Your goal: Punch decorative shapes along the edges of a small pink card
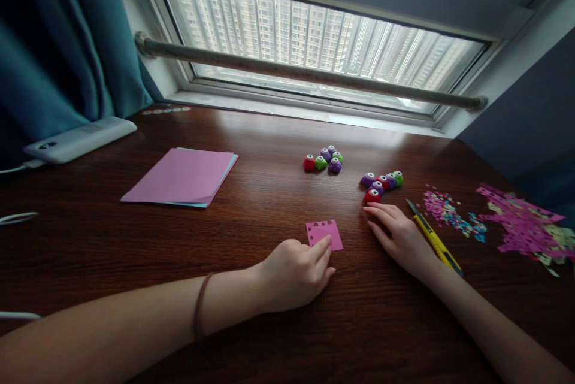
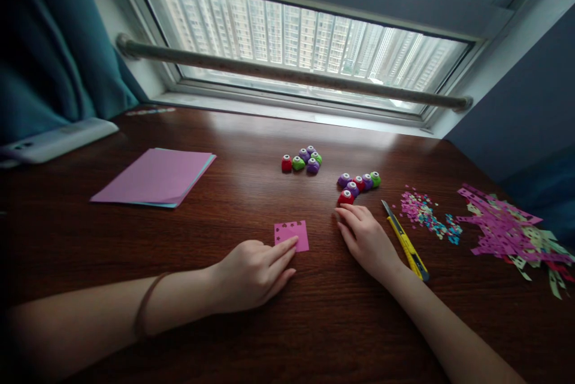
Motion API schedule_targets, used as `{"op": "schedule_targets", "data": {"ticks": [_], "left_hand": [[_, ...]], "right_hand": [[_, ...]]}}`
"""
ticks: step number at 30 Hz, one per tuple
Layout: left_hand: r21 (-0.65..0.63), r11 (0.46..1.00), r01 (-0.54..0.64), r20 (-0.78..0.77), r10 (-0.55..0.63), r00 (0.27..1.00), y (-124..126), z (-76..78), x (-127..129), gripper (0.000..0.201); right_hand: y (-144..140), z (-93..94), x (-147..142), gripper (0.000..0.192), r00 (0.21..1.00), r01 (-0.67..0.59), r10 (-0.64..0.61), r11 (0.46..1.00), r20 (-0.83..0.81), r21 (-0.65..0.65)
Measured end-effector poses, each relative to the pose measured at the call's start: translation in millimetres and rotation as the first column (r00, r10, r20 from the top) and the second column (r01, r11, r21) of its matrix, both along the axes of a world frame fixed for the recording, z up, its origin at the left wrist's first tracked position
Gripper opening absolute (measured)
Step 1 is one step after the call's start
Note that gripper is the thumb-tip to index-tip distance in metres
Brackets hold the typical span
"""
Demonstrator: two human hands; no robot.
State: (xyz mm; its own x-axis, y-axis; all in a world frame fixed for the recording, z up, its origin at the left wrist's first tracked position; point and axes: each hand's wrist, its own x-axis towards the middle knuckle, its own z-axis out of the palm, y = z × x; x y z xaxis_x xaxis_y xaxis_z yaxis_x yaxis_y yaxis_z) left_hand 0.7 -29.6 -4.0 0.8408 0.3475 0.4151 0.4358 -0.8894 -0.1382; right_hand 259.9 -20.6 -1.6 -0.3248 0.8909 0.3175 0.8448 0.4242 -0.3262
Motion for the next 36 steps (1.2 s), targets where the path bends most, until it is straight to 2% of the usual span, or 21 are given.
{"op": "schedule_targets", "data": {"ticks": [14, 22, 30, 36], "left_hand": [[0.013, 1.0, -0.018, 0.008, 0.018, 1.0, 0, -1.2, 1, 0.03], [-0.014, 1.0, -0.015, -0.005, 0.015, 1.0, 0, -0.1, 0, 0.032], [-0.17, 0.985, -0.039, -0.052, 0.031, 0.998, 2, 4.8, 0, 0.041], [-0.327, 0.939, -0.105, -0.041, 0.096, 0.994, 4, 8.9, -1, 0.038]], "right_hand": [[-2, -0.9, -5, 0.029, 1.0, -0.02, 0.02, 1.0, 0.006, -0.008], [-9, 5.8, -15, 0.028, 0.979, -0.184, 0.184, 0.983, -0.087, 0.01], [-8, -0.5, -21, 0.032, 0.963, -0.256, 0.256, 0.967, -0.088, 0.016], [6, -1.6, -31, 0.031, 0.96, -0.276, 0.278, 0.959, -0.021, 0.07]]}}
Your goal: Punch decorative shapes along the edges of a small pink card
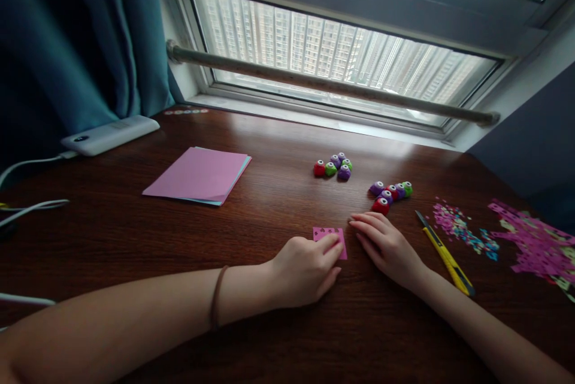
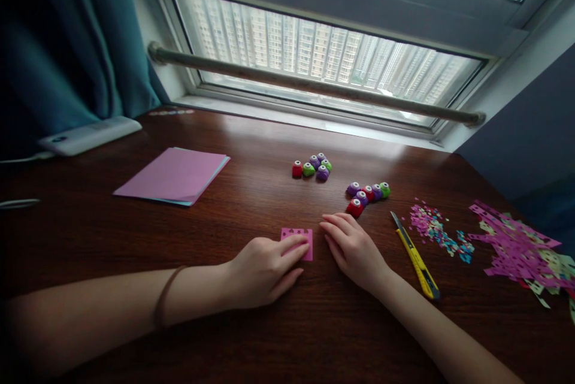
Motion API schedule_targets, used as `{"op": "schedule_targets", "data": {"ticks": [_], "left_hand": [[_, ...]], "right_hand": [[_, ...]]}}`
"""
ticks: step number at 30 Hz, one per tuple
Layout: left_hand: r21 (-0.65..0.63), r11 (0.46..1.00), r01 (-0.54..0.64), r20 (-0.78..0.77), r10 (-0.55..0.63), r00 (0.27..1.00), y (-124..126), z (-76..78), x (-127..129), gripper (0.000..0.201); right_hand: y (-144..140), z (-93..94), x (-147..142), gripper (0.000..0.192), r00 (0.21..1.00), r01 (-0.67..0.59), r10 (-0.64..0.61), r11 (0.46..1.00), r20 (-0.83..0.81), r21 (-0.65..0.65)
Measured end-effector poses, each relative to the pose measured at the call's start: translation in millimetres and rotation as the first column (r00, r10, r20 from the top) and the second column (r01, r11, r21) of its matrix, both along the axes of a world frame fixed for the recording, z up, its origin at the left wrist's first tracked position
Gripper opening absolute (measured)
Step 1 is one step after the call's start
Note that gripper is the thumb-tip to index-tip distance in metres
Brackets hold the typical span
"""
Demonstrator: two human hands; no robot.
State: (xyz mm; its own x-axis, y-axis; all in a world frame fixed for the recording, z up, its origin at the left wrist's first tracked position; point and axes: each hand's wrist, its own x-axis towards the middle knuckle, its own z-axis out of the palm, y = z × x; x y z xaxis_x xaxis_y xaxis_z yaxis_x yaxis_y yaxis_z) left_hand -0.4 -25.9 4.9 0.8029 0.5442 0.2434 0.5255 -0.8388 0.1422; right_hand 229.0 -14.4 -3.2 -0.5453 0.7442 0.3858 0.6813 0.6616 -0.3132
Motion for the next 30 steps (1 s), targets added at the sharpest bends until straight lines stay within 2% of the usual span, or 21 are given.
{"op": "schedule_targets", "data": {"ticks": [3, 6, 8, 11, 14, 18, 24, 27, 30], "left_hand": [[-0.033, 0.993, -0.115, 0.03, 0.116, 0.993, 4, 1.6, -2, 0.032], [-0.066, 0.957, -0.281, 0.037, 0.284, 0.958, 12, 2.9, -4, 0.033], [-0.087, 0.933, -0.348, 0.032, 0.352, 0.936, 18, 2.8, -5, 0.04], [-0.115, 0.93, -0.349, 0.047, 0.356, 0.933, 24, 0.9, -6, 0.045], [-0.12, 0.936, -0.331, 0.051, 0.339, 0.939, 24, -1.3, -6, 0.042], [-0.133, 0.934, -0.331, 0.052, 0.34, 0.939, 24, -2.0, -6, 0.041], [-0.161, 0.932, -0.325, 0.078, 0.34, 0.937, 25, -1.0, -6, 0.038], [-0.162, 0.929, -0.332, 0.09, 0.349, 0.933, 24, -1.3, -6, 0.039], [-0.161, 0.929, -0.334, 0.093, 0.352, 0.932, 24, -1.6, -5, 0.04]], "right_hand": [[24, 4.8, -9, 0.029, 0.998, 0.061, -0.061, 0.996, -0.009, 0.063], [62, 5.8, -21, 0.036, 0.977, 0.211, -0.207, 0.972, -0.05, 0.101], [87, 2.7, -28, 0.038, 0.947, 0.32, -0.314, 0.941, -0.069, 0.112], [115, -4.5, -36, 0.04, 0.895, 0.447, -0.441, 0.889, -0.074, 0.104], [126, -10.0, -39, 0.038, 0.855, 0.519, -0.515, 0.85, -0.061, 0.089], [127, -12.3, -37, 0.033, 0.845, 0.535, -0.532, 0.842, -0.06, 0.068], [117, -10.1, -30, 0.021, 0.882, 0.455, -0.452, 0.89, -0.134, -0.007], [95, -6.7, -29, 0.016, 0.899, 0.383, -0.39, 0.921, -0.198, -0.077], [59, -3.3, -26, 0.016, 0.906, 0.297, -0.328, 0.943, -0.267, -0.152]]}}
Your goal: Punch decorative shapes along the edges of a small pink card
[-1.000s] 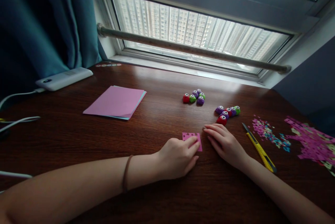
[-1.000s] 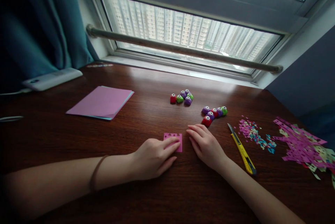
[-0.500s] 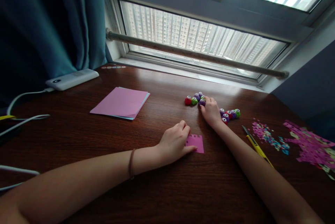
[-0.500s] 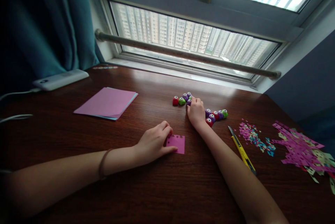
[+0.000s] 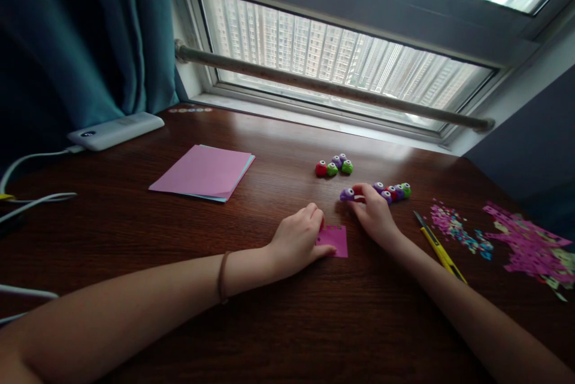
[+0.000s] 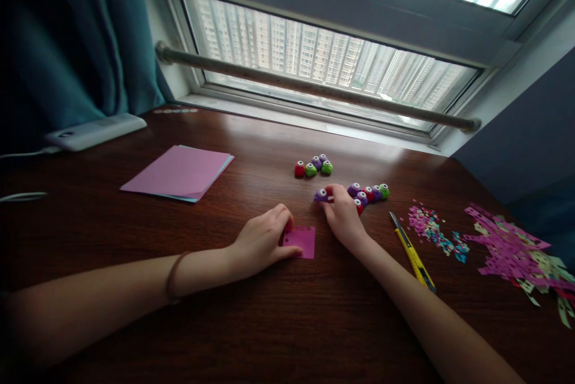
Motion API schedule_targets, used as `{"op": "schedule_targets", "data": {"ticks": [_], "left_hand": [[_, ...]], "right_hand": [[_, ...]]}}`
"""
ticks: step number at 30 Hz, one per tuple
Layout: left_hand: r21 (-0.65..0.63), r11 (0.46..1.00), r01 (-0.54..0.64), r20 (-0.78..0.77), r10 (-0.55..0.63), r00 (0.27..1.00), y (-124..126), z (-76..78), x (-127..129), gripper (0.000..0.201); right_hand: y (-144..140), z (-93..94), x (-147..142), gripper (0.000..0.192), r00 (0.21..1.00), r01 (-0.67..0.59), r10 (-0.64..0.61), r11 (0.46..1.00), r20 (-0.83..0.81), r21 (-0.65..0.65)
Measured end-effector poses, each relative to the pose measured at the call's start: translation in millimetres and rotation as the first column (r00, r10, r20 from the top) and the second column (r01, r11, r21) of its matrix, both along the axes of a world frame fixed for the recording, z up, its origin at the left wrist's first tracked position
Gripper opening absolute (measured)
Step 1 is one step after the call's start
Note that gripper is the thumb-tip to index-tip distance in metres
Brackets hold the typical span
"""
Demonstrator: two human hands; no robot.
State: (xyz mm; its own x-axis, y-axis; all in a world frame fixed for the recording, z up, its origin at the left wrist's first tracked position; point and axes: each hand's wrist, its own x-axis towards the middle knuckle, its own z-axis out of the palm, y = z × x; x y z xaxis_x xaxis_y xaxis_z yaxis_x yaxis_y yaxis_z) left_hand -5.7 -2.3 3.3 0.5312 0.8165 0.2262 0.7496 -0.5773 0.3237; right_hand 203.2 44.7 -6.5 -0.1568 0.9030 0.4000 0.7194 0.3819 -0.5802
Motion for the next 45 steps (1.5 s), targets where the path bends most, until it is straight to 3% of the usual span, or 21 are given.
{"op": "schedule_targets", "data": {"ticks": [5, 9, 35, 45], "left_hand": [[-0.008, 1.0, 0.002, -0.015, -0.002, 1.0, 0, 0.5, 1, 0.038], [-0.017, 1.0, 0.0, -0.015, -0.001, 1.0, 0, 0.6, 1, 0.038], [-0.048, 0.999, 0.01, -0.048, -0.012, 0.999, 1, 0.2, 1, 0.039], [-0.046, 0.999, 0.014, -0.042, -0.016, 0.999, 1, -0.8, 0, 0.039]], "right_hand": [[-57, -0.7, 7, 0.022, 0.993, -0.054, 0.047, 0.997, -0.109, -0.063], [-75, -4.3, 7, 0.025, 0.984, -0.083, 0.058, 0.986, -0.168, -0.146], [-78, -2.1, 5, 0.035, 1.0, 0.014, -0.017, 0.992, -0.025, -0.123], [-80, -1.1, 4, 0.03, 0.991, -0.041, 0.018, 0.982, -0.13, -0.184]]}}
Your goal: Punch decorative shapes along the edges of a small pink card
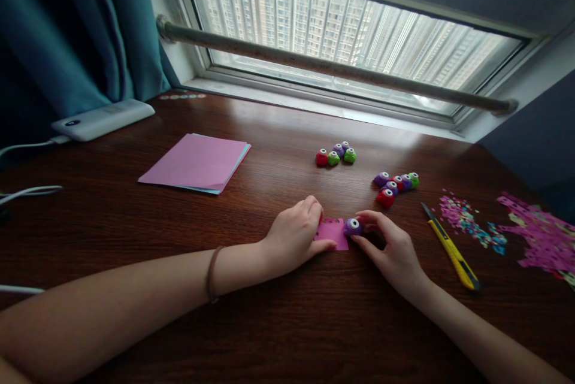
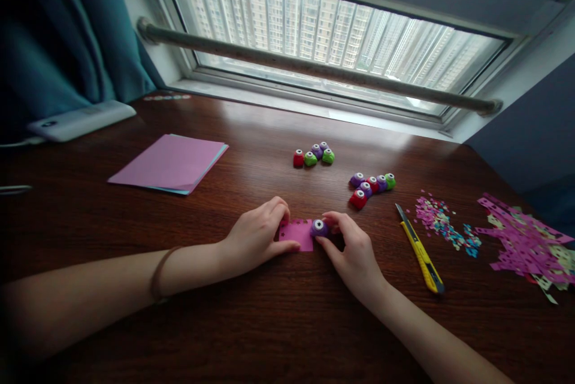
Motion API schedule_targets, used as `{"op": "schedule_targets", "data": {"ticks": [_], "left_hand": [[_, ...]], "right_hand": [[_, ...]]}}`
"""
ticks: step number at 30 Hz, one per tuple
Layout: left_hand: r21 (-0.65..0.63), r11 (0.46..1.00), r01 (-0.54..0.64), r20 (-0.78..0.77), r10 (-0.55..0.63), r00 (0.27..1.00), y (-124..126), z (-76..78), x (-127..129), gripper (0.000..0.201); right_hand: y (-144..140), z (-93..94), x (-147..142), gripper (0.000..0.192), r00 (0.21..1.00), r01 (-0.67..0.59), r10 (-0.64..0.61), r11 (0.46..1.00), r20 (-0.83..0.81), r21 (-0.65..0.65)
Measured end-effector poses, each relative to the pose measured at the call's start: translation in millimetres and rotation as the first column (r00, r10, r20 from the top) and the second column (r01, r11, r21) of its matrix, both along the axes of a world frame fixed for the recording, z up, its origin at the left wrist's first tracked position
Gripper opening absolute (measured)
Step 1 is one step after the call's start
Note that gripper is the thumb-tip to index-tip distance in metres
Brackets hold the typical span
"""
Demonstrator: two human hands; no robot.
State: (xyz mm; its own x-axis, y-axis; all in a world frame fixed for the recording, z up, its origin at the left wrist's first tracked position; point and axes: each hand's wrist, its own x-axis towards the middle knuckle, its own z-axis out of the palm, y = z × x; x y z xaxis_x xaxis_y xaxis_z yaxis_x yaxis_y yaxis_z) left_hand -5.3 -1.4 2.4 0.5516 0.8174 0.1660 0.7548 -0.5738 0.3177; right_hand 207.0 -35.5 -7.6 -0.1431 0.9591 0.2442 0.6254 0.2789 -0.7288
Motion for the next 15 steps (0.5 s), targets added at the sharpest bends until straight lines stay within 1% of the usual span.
{"op": "schedule_targets", "data": {"ticks": [2, 6, 9, 12, 15], "left_hand": [[0.0, 1.0, 0.0, 0.003, 0.0, 1.0, 0, -0.1, 0, 0.039], [-0.01, 1.0, 0.003, 0.004, -0.003, 1.0, 0, 1.5, 1, 0.039], [-0.048, 0.999, 0.008, 0.039, -0.006, 0.999, 0, 3.7, 0, 0.037], [-0.155, 0.988, 0.006, 0.157, 0.018, 0.987, 5, 5.2, -2, 0.027], [-0.305, 0.952, -0.014, 0.3, 0.11, 0.948, 11, 4.4, -4, 0.023]], "right_hand": [[0, -0.5, 0, 0.03, 1.0, 0.006, -0.006, 1.0, -0.007, 0.007], [2, -1.5, 1, 0.031, 0.998, 0.064, -0.064, 0.998, -0.01, 0.014], [3, -0.9, 2, 0.03, 0.997, 0.081, -0.081, 0.997, -0.015, 0.007], [2, 0.7, 0, 0.029, 0.992, 0.076, -0.079, 0.997, -0.096, -0.033], [2, 1.6, -2, 0.03, 0.952, 0.049, -0.086, 0.99, -0.292, -0.132]]}}
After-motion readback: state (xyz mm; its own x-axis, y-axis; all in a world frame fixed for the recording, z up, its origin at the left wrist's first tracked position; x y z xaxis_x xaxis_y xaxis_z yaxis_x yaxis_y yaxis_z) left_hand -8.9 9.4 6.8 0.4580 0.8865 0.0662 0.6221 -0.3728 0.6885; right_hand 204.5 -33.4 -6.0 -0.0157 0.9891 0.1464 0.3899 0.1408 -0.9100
